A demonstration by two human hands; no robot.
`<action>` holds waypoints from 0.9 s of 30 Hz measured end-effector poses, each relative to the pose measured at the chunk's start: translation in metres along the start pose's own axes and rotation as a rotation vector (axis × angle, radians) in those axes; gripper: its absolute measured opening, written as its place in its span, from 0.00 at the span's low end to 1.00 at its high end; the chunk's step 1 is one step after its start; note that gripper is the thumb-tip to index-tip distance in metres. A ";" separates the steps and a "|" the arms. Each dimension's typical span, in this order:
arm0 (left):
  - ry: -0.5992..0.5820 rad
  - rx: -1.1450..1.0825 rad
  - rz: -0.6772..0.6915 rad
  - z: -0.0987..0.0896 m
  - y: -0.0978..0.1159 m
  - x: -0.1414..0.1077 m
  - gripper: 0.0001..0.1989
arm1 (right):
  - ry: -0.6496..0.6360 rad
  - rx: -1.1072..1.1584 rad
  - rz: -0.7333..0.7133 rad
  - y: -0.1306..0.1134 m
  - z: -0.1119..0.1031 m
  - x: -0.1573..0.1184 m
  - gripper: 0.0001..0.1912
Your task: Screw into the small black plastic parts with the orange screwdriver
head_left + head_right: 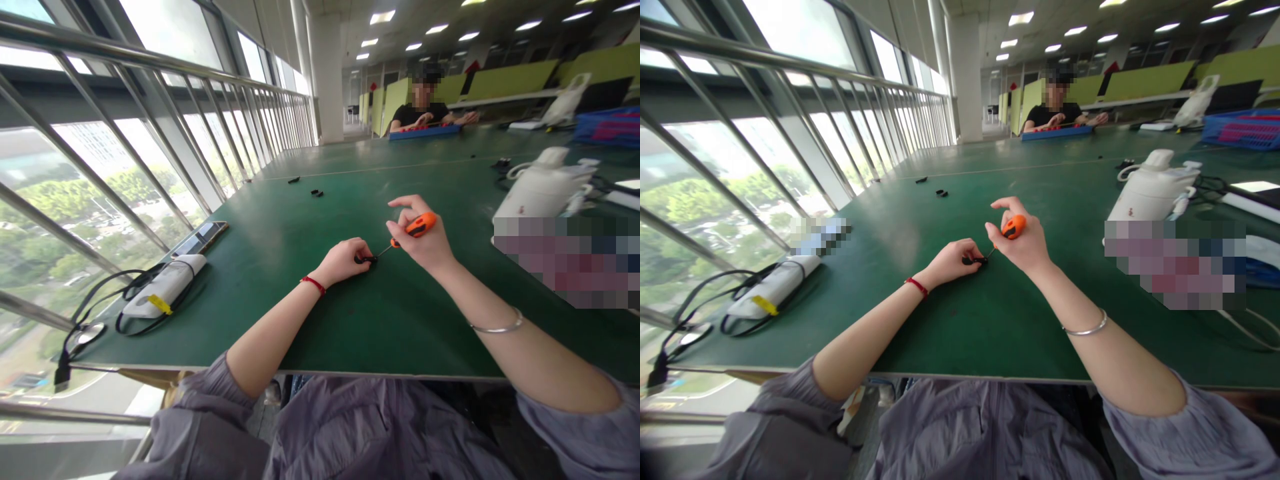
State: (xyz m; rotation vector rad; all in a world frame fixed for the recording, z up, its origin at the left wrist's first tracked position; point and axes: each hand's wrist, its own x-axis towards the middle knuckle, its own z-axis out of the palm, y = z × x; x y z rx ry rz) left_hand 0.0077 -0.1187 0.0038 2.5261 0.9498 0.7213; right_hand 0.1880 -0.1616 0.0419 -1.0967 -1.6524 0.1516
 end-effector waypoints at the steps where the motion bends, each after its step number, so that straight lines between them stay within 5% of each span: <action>1: 0.000 0.001 0.004 0.000 0.000 0.000 0.04 | -0.016 0.007 0.033 0.000 0.000 0.000 0.08; 12: 0.003 0.007 0.002 0.001 -0.001 0.000 0.05 | 0.019 0.065 -0.016 0.001 0.001 0.001 0.15; 20: 0.002 0.002 0.011 0.001 -0.002 0.000 0.04 | -0.044 0.048 0.055 -0.004 0.000 0.001 0.06; 27: 0.012 0.005 0.029 0.000 -0.001 -0.001 0.04 | -0.010 0.045 0.008 0.001 -0.001 0.000 0.18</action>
